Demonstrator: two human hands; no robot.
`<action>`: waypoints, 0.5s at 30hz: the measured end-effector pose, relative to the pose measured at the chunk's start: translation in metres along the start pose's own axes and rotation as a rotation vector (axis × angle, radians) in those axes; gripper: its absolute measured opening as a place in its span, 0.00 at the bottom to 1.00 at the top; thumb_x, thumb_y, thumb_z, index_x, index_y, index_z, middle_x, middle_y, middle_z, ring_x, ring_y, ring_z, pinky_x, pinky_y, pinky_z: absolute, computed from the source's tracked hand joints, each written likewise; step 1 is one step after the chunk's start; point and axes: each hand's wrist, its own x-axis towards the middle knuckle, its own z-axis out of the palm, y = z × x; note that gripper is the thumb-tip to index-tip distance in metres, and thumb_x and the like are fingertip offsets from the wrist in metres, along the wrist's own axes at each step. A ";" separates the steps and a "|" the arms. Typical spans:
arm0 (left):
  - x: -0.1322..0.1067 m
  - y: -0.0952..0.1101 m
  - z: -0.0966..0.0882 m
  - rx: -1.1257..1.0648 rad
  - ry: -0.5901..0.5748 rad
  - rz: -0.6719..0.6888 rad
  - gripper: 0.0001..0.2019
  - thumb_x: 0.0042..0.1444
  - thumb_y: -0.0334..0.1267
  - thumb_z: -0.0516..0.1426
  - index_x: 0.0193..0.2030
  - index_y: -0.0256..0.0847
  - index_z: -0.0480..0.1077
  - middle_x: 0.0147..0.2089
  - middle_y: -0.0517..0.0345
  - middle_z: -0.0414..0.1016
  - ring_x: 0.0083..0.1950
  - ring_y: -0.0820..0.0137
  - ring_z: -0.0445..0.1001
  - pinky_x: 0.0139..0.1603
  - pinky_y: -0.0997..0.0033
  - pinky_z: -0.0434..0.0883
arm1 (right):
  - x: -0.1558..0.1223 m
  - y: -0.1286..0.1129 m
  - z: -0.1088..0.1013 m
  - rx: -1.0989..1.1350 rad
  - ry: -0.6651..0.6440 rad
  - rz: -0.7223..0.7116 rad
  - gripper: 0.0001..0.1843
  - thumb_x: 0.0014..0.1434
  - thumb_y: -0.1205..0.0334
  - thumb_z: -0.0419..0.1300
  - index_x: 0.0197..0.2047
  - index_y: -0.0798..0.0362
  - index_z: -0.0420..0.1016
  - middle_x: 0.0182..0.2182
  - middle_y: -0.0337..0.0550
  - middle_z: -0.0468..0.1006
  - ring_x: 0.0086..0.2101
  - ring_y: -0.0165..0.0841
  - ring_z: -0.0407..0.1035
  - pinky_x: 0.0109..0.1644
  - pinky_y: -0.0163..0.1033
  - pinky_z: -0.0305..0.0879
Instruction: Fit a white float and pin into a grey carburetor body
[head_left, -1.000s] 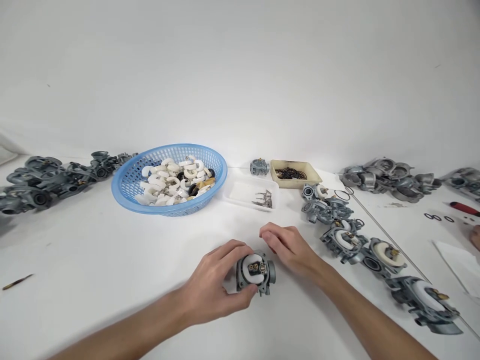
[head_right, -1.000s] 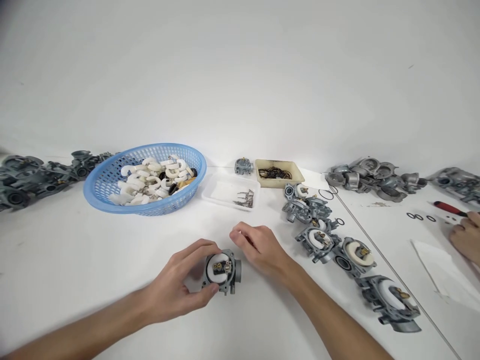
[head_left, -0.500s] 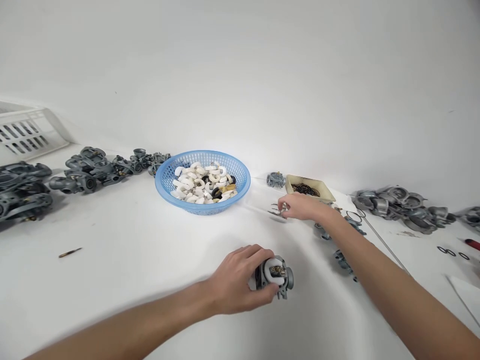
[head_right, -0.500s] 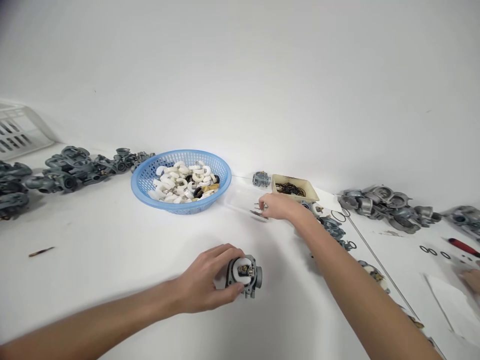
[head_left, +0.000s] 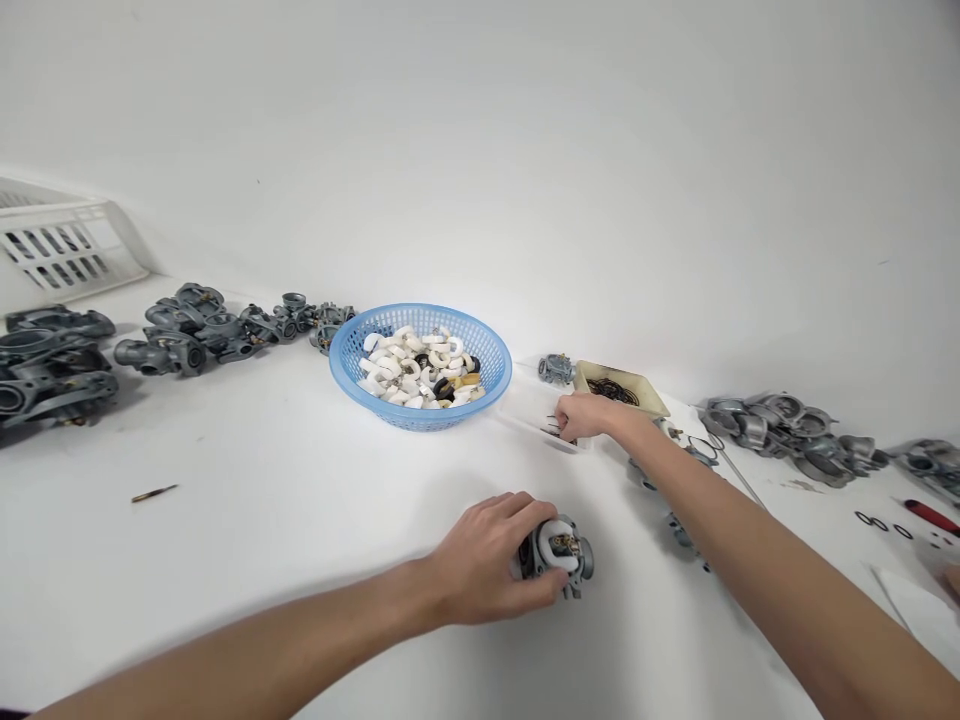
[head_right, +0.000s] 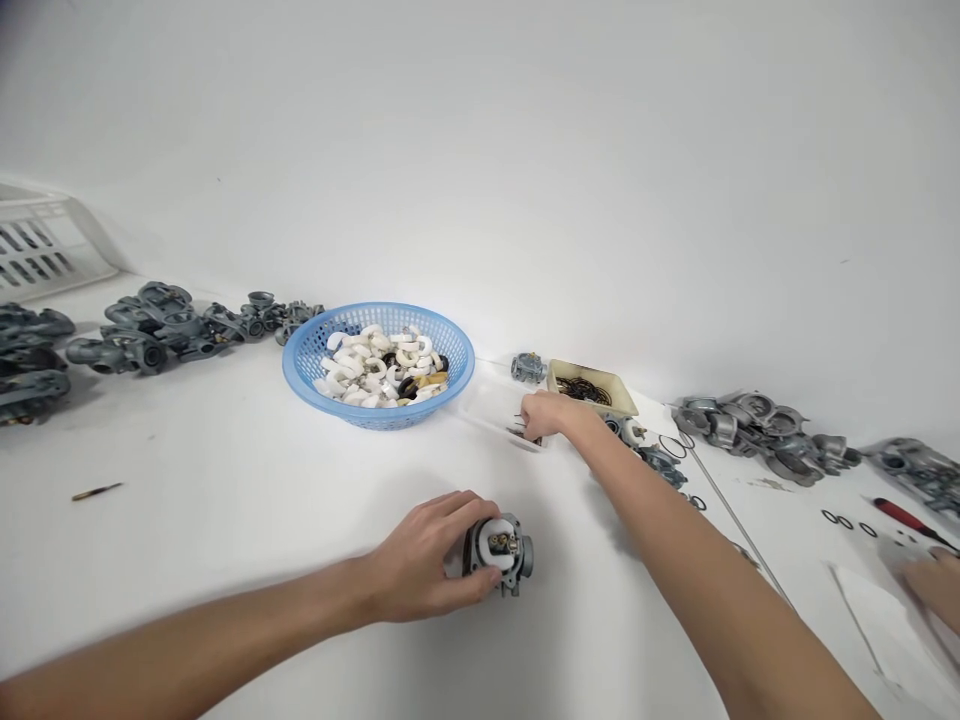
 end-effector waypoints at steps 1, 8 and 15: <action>0.000 0.000 0.000 0.002 0.002 0.002 0.21 0.55 0.45 0.63 0.55 0.47 0.68 0.46 0.56 0.77 0.44 0.60 0.77 0.45 0.63 0.71 | -0.001 0.001 0.000 0.012 0.015 0.003 0.19 0.69 0.54 0.60 0.58 0.53 0.71 0.55 0.48 0.74 0.50 0.40 0.73 0.52 0.50 0.74; -0.001 -0.002 0.001 0.014 0.026 0.037 0.20 0.56 0.44 0.62 0.55 0.46 0.67 0.44 0.56 0.76 0.43 0.62 0.76 0.44 0.65 0.71 | -0.006 0.008 0.001 0.160 0.118 -0.041 0.18 0.69 0.54 0.60 0.58 0.53 0.71 0.56 0.48 0.74 0.50 0.39 0.73 0.53 0.50 0.74; 0.000 -0.002 0.002 0.005 0.023 0.036 0.19 0.57 0.43 0.61 0.55 0.46 0.67 0.44 0.56 0.76 0.42 0.63 0.75 0.43 0.65 0.71 | -0.032 0.027 0.006 0.577 0.332 -0.224 0.11 0.66 0.55 0.62 0.45 0.55 0.75 0.41 0.44 0.78 0.40 0.36 0.74 0.46 0.44 0.74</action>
